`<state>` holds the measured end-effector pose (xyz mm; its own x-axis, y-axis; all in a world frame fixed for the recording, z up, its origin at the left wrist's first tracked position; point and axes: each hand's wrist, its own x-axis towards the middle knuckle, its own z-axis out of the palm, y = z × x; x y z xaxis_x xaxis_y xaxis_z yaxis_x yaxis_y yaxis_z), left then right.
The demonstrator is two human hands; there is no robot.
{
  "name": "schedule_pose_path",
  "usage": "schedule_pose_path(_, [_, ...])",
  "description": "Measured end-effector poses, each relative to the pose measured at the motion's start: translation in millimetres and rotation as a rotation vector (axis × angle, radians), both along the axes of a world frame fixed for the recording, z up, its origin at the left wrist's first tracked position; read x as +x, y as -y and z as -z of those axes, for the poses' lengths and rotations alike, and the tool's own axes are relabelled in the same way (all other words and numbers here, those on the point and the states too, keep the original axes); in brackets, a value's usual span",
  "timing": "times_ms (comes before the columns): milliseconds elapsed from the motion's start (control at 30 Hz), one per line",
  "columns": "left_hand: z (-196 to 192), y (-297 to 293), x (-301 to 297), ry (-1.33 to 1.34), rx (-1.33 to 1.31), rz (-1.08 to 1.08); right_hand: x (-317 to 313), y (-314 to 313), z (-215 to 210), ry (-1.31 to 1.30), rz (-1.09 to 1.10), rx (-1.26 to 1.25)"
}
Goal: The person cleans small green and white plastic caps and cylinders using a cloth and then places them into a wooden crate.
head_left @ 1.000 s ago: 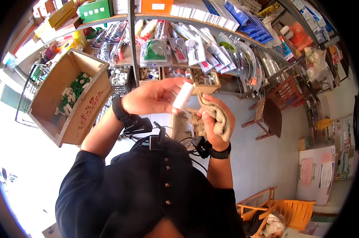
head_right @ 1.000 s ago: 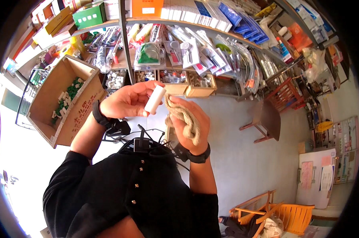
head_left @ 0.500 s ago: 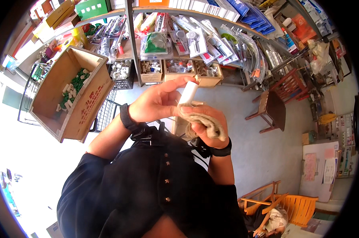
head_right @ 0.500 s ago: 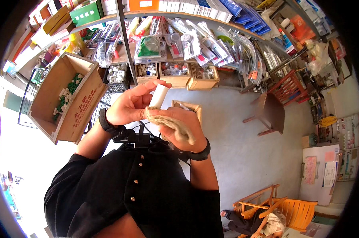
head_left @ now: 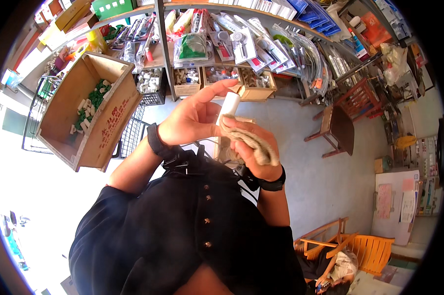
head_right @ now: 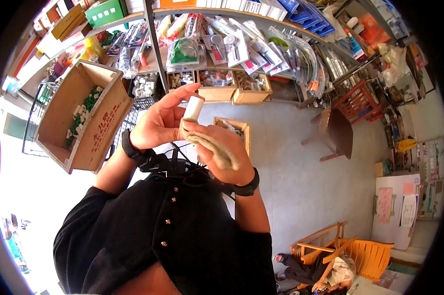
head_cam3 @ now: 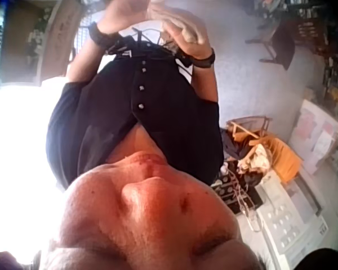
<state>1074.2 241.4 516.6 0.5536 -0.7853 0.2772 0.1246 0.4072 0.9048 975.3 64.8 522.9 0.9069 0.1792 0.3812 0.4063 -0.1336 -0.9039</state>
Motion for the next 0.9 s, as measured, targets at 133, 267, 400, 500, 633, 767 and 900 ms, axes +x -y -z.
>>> schedule_pose_path(133, [-1,-2,0,0.076,0.093,0.008,-2,6,7,-0.075,0.038,0.255])
schedule_pose_path(267, [1,1,-4,0.05,0.027,0.056,1,-4,3,0.054,0.197,0.148])
schedule_pose_path(400, [6,-3,-3,0.06,-0.012,0.065,1,-5,8,0.222,0.21,-0.159])
schedule_pose_path(500, [7,-3,-3,0.086,0.017,0.055,-3,-5,7,0.172,0.103,-0.15])
schedule_pose_path(633, [-5,-1,-9,0.015,0.041,0.025,-11,4,11,0.042,0.087,-0.035])
schedule_pose_path(767, [2,0,-6,0.135,0.111,0.061,-6,0,19,0.145,0.316,0.002])
schedule_pose_path(900, [1,5,-9,0.003,0.065,0.042,-7,-5,14,0.14,0.29,-0.131])
